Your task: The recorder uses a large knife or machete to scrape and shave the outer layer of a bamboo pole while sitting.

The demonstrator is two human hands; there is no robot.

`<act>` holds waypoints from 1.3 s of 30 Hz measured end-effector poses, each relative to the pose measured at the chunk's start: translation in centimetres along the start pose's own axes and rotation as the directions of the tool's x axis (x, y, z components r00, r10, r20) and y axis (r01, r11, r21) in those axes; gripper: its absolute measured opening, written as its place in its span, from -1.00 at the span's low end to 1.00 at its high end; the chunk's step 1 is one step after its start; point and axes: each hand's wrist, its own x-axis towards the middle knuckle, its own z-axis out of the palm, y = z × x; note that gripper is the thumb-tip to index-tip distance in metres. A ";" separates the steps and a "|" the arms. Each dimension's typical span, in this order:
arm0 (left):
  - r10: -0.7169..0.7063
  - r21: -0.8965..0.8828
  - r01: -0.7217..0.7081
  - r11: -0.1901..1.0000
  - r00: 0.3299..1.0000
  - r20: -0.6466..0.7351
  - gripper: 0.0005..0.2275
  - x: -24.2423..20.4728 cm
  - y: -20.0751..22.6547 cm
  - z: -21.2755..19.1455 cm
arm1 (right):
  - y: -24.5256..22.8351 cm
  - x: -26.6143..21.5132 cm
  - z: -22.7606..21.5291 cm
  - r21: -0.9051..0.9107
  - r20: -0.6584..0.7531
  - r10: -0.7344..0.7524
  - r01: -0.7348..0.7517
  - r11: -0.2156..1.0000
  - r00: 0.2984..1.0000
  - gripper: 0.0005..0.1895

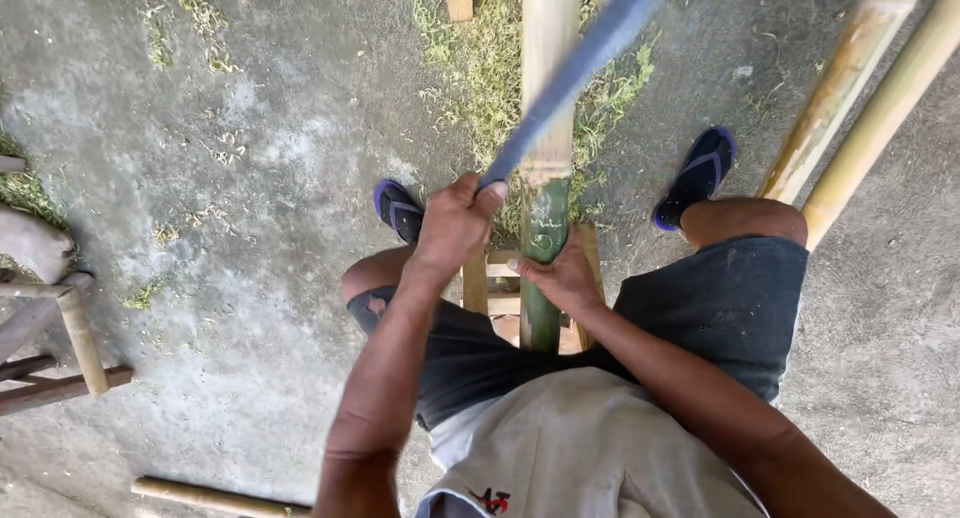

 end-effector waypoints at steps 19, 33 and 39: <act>-0.418 -1.000 -0.012 0.021 0.908 -0.019 -0.78 3.1 -3.7 -1.3 | 2.0 2.7 -1.3 0.338 0.382 0.293 -0.427 0.839 0.876 -0.22; -0.334 -0.982 -0.026 0.188 0.938 -0.089 -0.74 5.7 -6.7 2.9 | 1.3 2.5 -1.2 0.185 0.179 0.248 -0.280 0.942 0.952 -0.11; -0.351 -0.995 0.023 0.102 0.936 -0.014 -0.78 3.3 -6.5 3.0 | -0.2 2.2 -0.8 0.181 0.076 0.074 -0.087 0.980 0.994 -0.06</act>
